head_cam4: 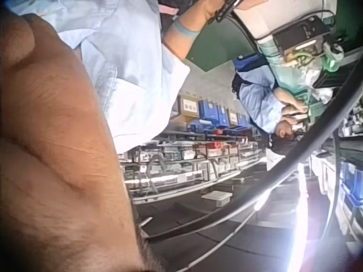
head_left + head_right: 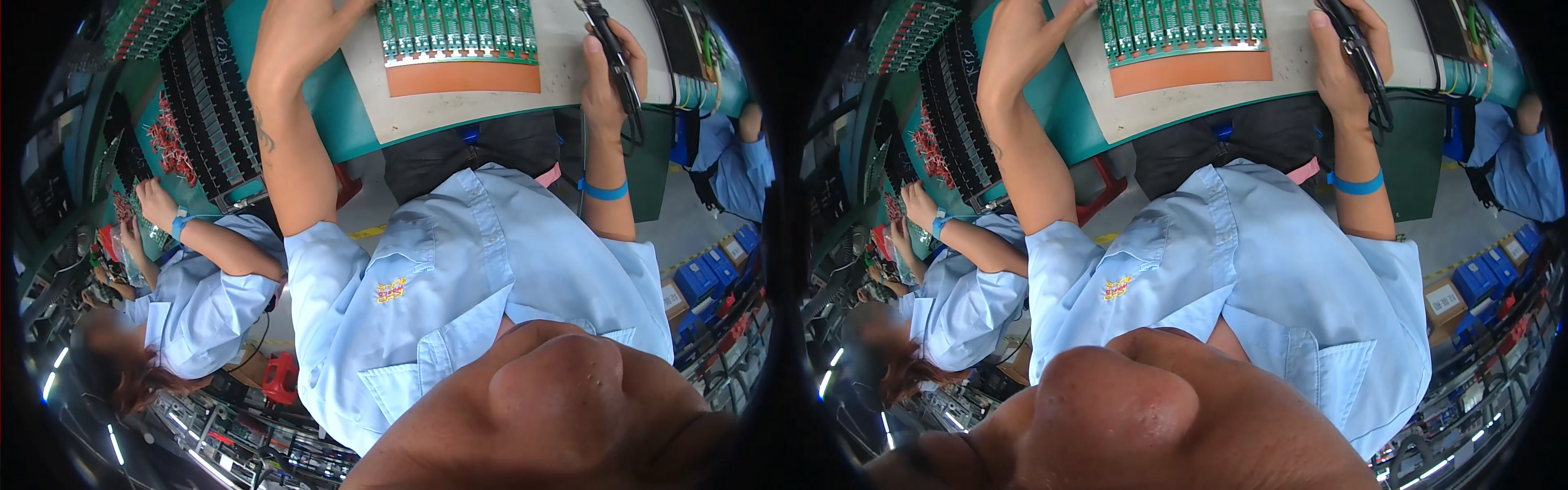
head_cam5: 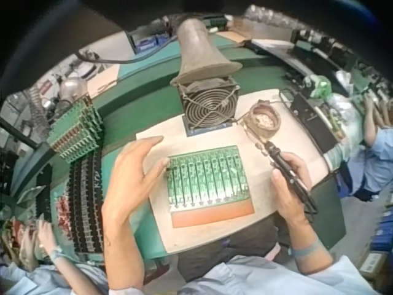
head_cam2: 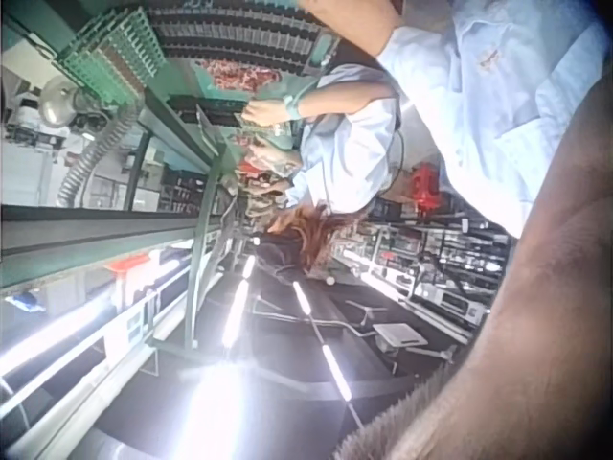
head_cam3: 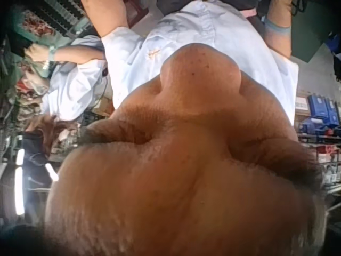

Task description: Soldering components onto printed circuit boards at a manual assembly station.

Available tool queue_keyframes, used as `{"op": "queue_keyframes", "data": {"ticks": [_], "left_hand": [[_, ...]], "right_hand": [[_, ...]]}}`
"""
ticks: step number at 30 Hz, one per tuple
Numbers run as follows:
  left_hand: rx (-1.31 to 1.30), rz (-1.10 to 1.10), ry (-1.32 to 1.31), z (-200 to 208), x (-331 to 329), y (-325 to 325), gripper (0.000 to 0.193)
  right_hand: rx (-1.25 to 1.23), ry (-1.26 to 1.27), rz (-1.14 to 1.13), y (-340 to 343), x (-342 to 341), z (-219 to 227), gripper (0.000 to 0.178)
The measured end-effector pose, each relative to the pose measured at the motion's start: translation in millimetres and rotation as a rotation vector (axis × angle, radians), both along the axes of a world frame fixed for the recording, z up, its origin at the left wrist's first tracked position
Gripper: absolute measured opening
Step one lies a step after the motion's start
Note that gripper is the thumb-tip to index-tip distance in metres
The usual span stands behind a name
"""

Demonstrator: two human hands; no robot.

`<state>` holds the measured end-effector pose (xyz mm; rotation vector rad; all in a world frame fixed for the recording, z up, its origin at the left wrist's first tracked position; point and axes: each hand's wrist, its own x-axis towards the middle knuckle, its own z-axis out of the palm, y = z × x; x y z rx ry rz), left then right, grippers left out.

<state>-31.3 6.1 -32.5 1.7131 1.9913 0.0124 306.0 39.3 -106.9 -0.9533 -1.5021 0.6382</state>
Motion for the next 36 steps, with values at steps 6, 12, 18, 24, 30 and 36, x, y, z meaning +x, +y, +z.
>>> {"op": "queue_keyframes", "data": {"ticks": [6, 12, 18, 24, 30, 36], "left_hand": [[0.221, -0.104, 0.048, -16.6, 104.0, -22.4, 0.046], [0.408, -0.266, 0.042, -34.1, 142.1, -43.7, 0.046], [0.599, -0.408, 0.032, -39.3, 132.6, -76.4, 0.048], [0.554, -0.413, -0.036, -40.0, 119.3, -98.3, 0.051], [0.680, -0.430, -0.185, -25.3, 110.6, -57.6, 0.045], [0.426, -0.384, -0.067, -21.8, 81.9, 4.2, 0.045]], "right_hand": [[-0.080, 0.069, -0.044, -0.9, -15.7, -9.2, 0.041], [-0.306, 0.199, -0.007, 2.9, -21.0, -13.3, 0.043], [-0.258, 0.150, 0.023, 0.5, -25.2, -19.8, 0.041], [-0.284, 0.237, 0.103, -16.8, 2.5, -21.5, 0.043], [-0.231, 0.006, 0.270, -36.1, 47.0, 2.7, 0.047], [-0.086, -0.114, 0.375, -38.9, 41.2, 11.3, 0.040]]}}
